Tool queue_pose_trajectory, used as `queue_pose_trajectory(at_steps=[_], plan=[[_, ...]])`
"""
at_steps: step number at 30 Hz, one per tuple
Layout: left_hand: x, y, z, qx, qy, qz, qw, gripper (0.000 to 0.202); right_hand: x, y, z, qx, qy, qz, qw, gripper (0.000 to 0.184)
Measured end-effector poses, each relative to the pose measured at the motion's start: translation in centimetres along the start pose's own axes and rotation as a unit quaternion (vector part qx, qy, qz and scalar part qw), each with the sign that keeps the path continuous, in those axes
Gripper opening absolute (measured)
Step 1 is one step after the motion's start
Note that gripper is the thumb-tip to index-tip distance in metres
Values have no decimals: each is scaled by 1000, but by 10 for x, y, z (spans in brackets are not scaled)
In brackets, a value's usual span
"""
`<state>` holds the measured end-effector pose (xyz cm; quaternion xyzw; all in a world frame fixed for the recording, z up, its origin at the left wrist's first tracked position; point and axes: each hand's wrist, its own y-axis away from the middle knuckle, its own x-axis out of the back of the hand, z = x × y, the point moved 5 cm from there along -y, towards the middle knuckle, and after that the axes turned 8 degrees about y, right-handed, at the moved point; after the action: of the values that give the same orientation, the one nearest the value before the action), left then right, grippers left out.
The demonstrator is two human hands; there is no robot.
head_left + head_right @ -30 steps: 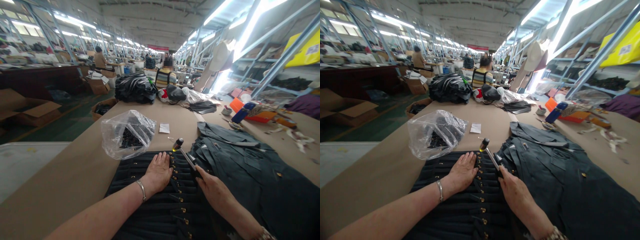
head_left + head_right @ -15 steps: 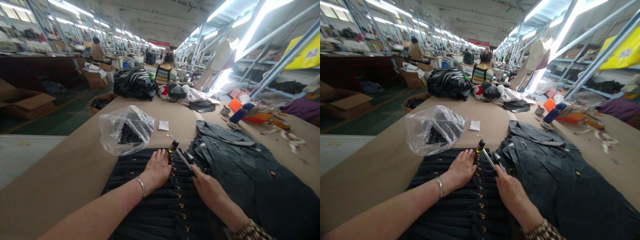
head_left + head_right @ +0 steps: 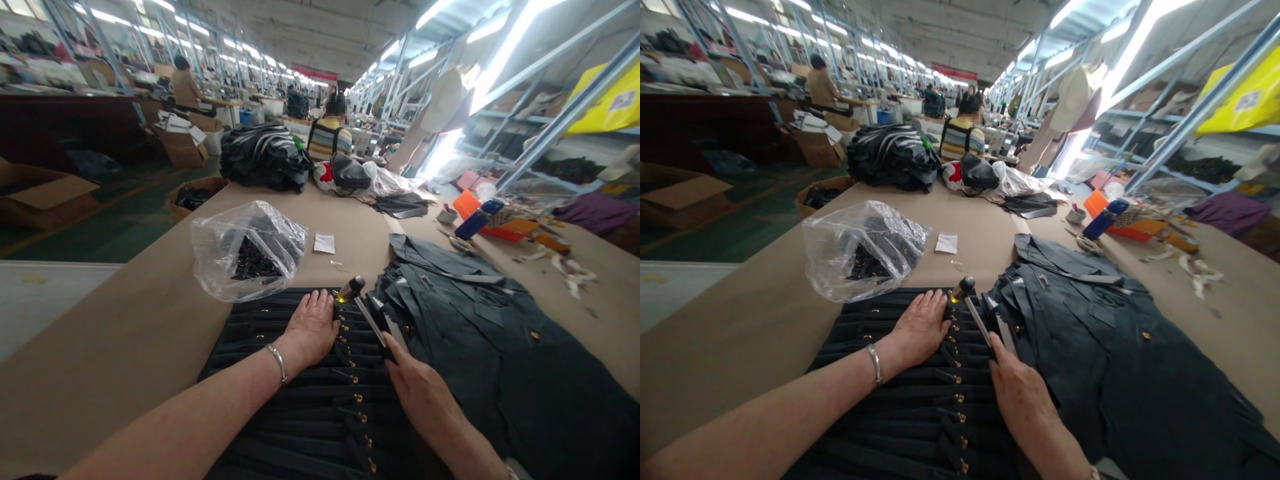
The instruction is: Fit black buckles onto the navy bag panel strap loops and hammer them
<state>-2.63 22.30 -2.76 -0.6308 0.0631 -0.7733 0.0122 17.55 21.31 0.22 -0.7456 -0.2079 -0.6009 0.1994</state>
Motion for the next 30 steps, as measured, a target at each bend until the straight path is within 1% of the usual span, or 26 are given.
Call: queue_pose_trajectory(at_steps=[3,4,5,6,9,10,11,12,15,16,17,18,20,21,22,23,24,26,27,28,29,30], plan=[[-1,-1,-1,3,5,-10,1000,59,9,12,2,-13,-45,93,995,49],[-2,-1,-1,4,7,-13,1000,59,7,16,2,-12,-55,107,993,51],[-3,-2,-2,5,9,-15,1000,59,2,19,2,-11,-62,100,993,52],[-4,-2,-2,6,9,-17,1000,60,-5,20,1,-10,-67,73,995,54],[-6,-2,-4,9,9,-21,1000,61,-23,20,0,-11,-79,-35,996,56],[-7,-2,-4,10,8,-23,1000,61,-23,20,0,-13,-83,-47,995,56],[-7,-2,-4,11,7,-25,1000,61,-21,21,0,-14,-88,-40,995,55],[-7,-2,-4,10,6,-27,1000,61,-16,22,0,-13,-92,-21,995,54],[-6,-2,-3,6,5,-32,999,60,-1,31,1,-20,-98,62,993,51],[-5,-2,-3,5,4,-33,999,60,1,33,1,-22,-98,74,992,51],[-5,-2,-3,4,4,-34,999,60,0,34,1,-24,-98,68,993,51],[-4,-2,-3,2,4,-34,999,60,-3,34,2,-26,-98,42,994,51],[-3,-2,-3,1,3,-33,999,59,-11,32,2,-30,-96,-33,994,51],[-3,-2,-3,1,3,-33,999,59,-13,31,2,-32,-94,-61,993,51],[-2,-2,-3,1,2,-33,999,59,-12,31,2,-33,-93,-71,993,51],[-2,-1,-3,2,1,-33,999,59,-9,31,2,-32,-92,-60,993,50],[-2,-1,-3,2,0,-34,999,59,-4,33,2,-30,-91,-36,995,50],[-3,-1,-2,1,-1,-35,999,58,3,41,4,-35,-86,31,995,50],[-3,-1,-2,1,-1,-35,999,58,5,46,6,-40,-81,55,994,51],[-3,-1,-2,0,-1,-35,999,58,3,49,7,-45,-74,58,995,52],[-4,-1,-2,0,-1,-35,999,58,-2,52,9,-49,-69,42,995,52],[-4,-2,-2,1,-1,-34,999,58,-8,52,11,-53,-66,10,996,51]])
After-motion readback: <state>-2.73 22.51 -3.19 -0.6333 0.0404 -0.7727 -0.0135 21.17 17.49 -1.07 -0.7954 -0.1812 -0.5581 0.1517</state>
